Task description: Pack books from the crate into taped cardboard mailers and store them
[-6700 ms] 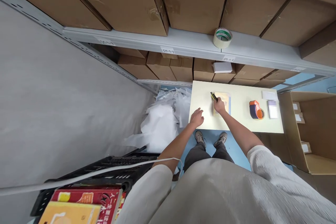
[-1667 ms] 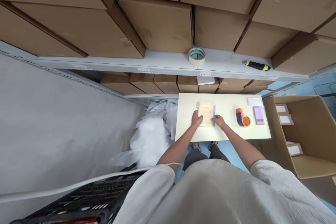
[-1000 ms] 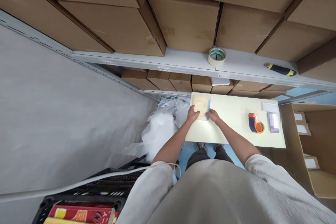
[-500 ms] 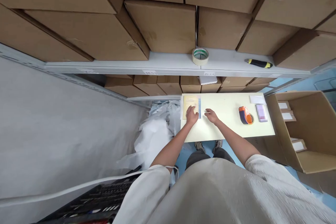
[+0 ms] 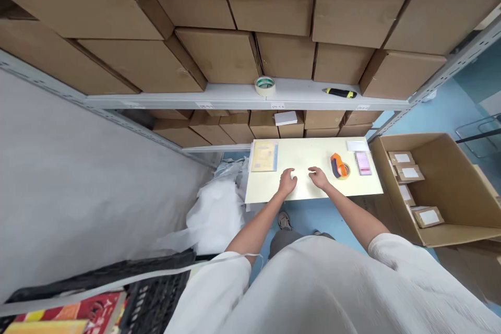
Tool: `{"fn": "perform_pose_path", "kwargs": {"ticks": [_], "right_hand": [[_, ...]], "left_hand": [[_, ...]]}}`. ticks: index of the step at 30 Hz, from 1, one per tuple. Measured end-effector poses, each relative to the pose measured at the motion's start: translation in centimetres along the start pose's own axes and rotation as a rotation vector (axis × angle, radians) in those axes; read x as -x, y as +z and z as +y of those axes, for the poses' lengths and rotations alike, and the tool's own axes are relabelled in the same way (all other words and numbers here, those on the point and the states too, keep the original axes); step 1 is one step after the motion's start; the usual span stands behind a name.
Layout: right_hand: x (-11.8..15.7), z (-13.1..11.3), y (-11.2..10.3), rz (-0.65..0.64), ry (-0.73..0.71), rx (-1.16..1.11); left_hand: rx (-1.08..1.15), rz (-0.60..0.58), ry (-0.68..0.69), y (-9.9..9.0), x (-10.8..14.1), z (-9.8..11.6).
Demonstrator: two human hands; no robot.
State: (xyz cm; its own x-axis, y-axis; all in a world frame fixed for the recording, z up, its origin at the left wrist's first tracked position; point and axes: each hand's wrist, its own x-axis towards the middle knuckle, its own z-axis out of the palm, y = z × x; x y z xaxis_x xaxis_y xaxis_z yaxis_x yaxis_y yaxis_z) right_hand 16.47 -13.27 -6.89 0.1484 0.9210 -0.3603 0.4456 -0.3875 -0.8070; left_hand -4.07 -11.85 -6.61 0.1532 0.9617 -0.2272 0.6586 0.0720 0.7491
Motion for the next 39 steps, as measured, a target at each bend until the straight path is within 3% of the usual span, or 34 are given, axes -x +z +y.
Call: {"fn": "perform_pose_path", "kwargs": {"ticks": [4,7,11,14,19,25,32,39], "right_hand": [[2.3,1.8,-2.9,-0.044,-0.063,0.033],[4.0,2.6,-3.9,-0.085,-0.115,0.048],[6.4,2.1,-3.3,-0.164,-0.189,0.068],[8.1,0.6,-1.3,-0.245,-0.261,0.080],[11.6,-3.2,4.9,-0.430,-0.412,0.124],[19.6,-7.5,15.5,-0.698,-0.634,0.182],[35.1,-9.8,27.6,-0.966,-0.895,0.129],[52.1,-9.3,36.9,-1.158,-1.075,0.113]], "left_hand": [[0.011,0.064,-0.030,3.1,4.2,2.2],[0.020,0.100,-0.060,4.5,7.8,3.4],[0.025,0.156,-0.086,4.2,12.4,4.2],[0.049,0.255,-0.120,2.7,15.8,3.7],[0.054,0.491,-0.207,-1.2,22.8,0.8],[0.035,0.739,-0.330,-5.1,35.7,-4.3],[0.016,1.022,-0.482,-6.9,53.0,-10.5],[-0.037,1.151,-0.543,-7.9,70.4,-16.6]]}}
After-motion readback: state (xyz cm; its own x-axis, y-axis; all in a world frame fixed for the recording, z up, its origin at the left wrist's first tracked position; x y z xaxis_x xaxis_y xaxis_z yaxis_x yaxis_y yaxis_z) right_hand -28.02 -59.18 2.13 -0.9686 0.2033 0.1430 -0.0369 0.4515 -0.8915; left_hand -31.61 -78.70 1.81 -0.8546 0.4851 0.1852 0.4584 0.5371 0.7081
